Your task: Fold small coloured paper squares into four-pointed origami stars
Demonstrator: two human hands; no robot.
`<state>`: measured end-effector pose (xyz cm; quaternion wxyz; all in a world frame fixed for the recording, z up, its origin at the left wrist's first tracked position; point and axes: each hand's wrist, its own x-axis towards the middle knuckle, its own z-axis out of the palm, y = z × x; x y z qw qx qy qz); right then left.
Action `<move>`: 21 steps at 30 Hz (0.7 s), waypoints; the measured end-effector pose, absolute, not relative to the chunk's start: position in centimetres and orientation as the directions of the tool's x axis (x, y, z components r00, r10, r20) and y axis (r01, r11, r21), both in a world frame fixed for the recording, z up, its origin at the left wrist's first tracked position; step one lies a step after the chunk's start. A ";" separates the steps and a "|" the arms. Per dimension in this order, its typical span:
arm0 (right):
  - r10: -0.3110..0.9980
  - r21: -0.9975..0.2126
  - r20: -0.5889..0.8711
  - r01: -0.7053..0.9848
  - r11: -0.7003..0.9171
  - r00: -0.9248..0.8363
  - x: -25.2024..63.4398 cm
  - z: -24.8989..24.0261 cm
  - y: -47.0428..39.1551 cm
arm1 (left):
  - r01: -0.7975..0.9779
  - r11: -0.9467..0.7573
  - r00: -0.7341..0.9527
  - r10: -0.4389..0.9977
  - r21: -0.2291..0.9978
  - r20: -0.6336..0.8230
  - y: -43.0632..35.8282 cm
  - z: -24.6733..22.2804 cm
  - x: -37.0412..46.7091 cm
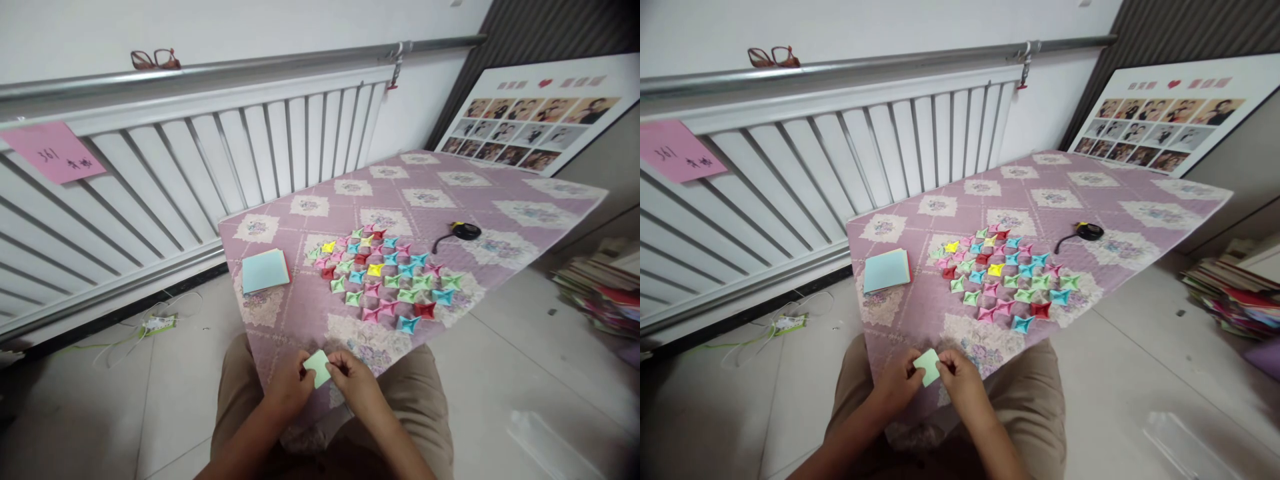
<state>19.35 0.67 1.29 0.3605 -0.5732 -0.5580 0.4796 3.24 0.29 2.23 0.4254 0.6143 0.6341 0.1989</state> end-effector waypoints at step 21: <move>0.958 -0.662 -0.106 0.738 0.132 -0.266 19.3 1.3 2.9 | 0.851 -0.128 0.314 0.902 0.510 -0.297 3.8 2.9 1.9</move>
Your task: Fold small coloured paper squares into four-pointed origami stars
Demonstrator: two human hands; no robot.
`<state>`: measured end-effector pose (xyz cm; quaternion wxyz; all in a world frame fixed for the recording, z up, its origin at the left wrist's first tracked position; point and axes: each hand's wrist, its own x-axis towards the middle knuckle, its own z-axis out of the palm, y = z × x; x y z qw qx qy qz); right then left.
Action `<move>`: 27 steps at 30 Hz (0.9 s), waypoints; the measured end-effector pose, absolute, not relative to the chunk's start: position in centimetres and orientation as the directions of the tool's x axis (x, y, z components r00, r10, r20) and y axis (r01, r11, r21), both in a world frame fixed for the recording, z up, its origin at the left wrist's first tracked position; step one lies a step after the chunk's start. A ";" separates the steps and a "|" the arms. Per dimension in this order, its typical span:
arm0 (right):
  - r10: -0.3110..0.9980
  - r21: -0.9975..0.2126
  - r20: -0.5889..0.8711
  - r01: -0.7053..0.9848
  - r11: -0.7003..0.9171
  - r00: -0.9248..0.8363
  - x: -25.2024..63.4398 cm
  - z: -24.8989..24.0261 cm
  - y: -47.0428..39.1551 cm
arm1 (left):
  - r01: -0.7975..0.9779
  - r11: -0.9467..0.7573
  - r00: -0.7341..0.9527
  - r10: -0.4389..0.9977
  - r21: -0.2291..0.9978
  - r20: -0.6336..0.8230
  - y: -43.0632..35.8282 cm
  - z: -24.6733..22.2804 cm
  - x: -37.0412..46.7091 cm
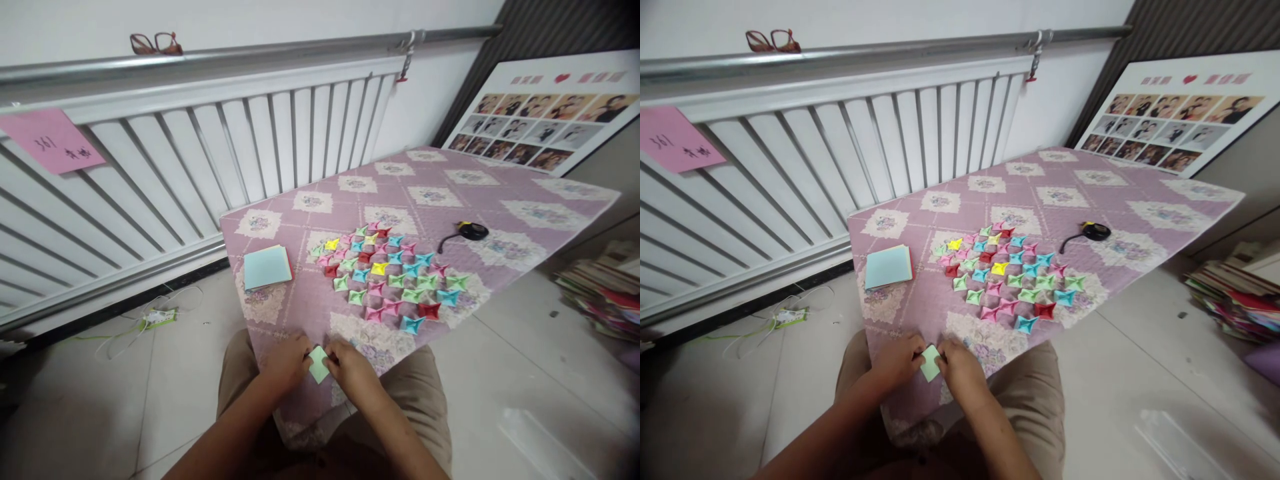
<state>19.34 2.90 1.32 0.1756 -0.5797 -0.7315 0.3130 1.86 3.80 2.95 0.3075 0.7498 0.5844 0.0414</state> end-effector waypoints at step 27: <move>0.803 -0.271 0.244 0.757 0.595 -0.544 20.3 -1.1 1.3 | 0.786 -0.559 0.608 0.777 0.265 -0.165 3.0 1.0 0.4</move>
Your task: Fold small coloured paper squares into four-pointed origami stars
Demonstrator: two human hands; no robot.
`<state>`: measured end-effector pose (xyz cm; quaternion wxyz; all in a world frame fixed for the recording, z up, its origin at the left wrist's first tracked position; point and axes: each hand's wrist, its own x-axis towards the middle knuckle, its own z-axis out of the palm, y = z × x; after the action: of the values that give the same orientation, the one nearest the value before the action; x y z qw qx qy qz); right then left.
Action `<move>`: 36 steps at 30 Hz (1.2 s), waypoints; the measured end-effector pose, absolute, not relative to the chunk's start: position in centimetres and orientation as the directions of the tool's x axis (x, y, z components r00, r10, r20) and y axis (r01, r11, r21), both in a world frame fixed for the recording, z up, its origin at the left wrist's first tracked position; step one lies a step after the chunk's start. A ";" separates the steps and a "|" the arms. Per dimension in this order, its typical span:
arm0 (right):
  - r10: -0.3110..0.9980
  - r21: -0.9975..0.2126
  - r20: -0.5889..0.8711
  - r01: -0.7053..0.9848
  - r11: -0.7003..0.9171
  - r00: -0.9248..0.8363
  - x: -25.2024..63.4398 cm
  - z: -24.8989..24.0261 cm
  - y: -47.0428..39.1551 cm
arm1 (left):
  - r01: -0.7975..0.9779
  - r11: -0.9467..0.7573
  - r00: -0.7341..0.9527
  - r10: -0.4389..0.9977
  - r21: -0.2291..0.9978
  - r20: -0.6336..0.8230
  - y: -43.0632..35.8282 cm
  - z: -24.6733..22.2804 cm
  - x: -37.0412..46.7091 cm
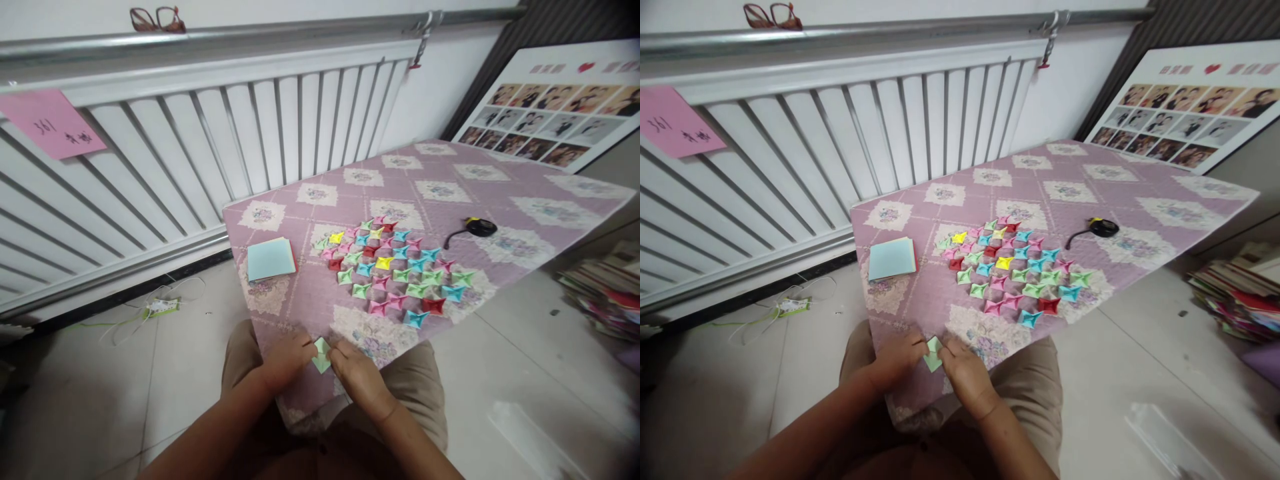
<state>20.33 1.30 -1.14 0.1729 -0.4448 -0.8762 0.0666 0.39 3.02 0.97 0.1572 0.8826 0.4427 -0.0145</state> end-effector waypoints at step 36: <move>0.837 -0.100 0.289 0.854 0.510 -0.465 20.2 -1.8 -2.7 | 0.796 -0.605 0.605 0.796 -0.003 0.023 -1.6 0.3 0.8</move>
<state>20.19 -2.74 -1.80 0.1520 -0.4941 -0.8555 -0.0291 0.77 -1.60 0.34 -0.0063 0.8958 0.4442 0.0096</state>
